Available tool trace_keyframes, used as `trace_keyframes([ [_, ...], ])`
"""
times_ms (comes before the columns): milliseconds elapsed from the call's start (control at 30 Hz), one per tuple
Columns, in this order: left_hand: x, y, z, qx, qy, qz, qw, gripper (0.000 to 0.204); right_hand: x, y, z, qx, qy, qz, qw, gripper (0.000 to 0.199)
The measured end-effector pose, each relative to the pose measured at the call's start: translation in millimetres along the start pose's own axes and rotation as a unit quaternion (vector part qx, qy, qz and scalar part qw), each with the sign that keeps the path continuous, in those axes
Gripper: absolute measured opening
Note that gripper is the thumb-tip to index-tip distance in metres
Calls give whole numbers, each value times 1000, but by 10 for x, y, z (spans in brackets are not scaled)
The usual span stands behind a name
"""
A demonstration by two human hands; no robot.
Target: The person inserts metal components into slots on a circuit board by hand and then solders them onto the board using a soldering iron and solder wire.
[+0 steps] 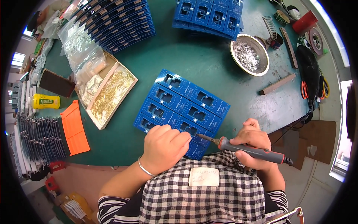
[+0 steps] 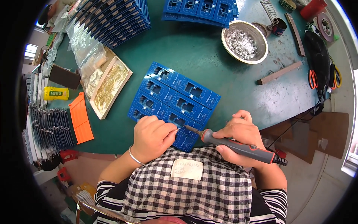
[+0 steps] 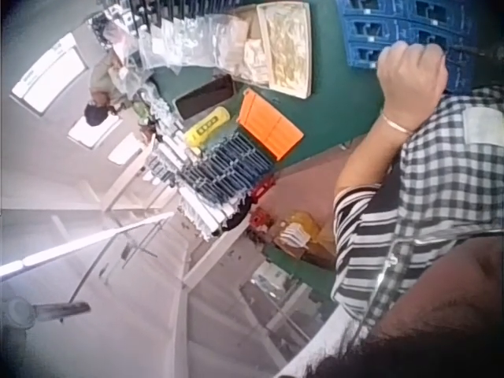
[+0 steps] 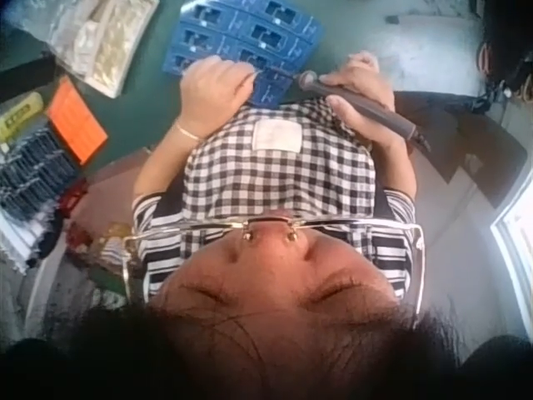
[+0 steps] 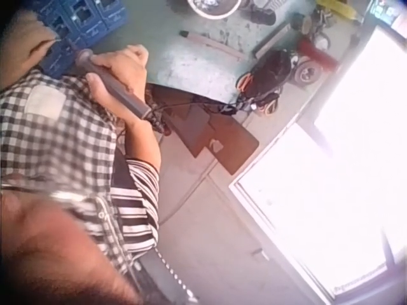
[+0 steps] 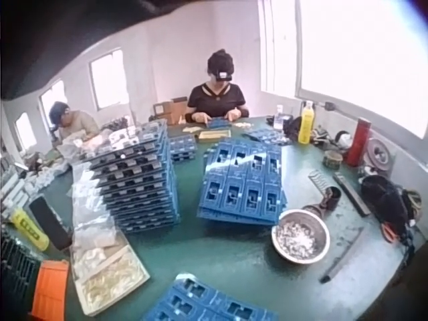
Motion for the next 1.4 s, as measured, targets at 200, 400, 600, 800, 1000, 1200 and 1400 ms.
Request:
trace_keyframes([
  [200, -70, 19, 5, -13, 18, 4, 1000, 10, -21, -39, 43, 7, -7, -1, 1000, 21],
  [400, 85, -51, -1, -2, 62, -30, 998, 11, -19, -93, 51, 8, -23, -8, 1000, 21],
  [600, 145, -296, -66, 19, 45, -8, 999, 9, -64, -144, 138, 0, -4, 5, 1000, 21],
  [800, 59, -419, -75, 0, -1, -3, 1000, 12, -187, -154, 153, 5, 3, 25, 1000, 20],
  [1000, -11, -421, -63, -4, 37, -4, 999, 12, -243, -170, 174, 11, 5, 35, 999, 21],
  [1200, 162, -315, -28, 0, 51, -33, 998, 16, -182, -178, 137, 7, 26, 25, 999, 29],
  [1400, 348, -346, -61, 228, -286, -49, 929, 13, -416, -41, 196, -35, 302, -109, 947, 48],
])
Point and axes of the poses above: each hand's wrist, its own y-axis towards the middle knuckle, its own x-axis out of the back of the hand, z = x × y, the point moved 2 cm from there along y, towards the middle knuckle, and after that the axes turned 2 degrees about -x, right-handed, at the moved point
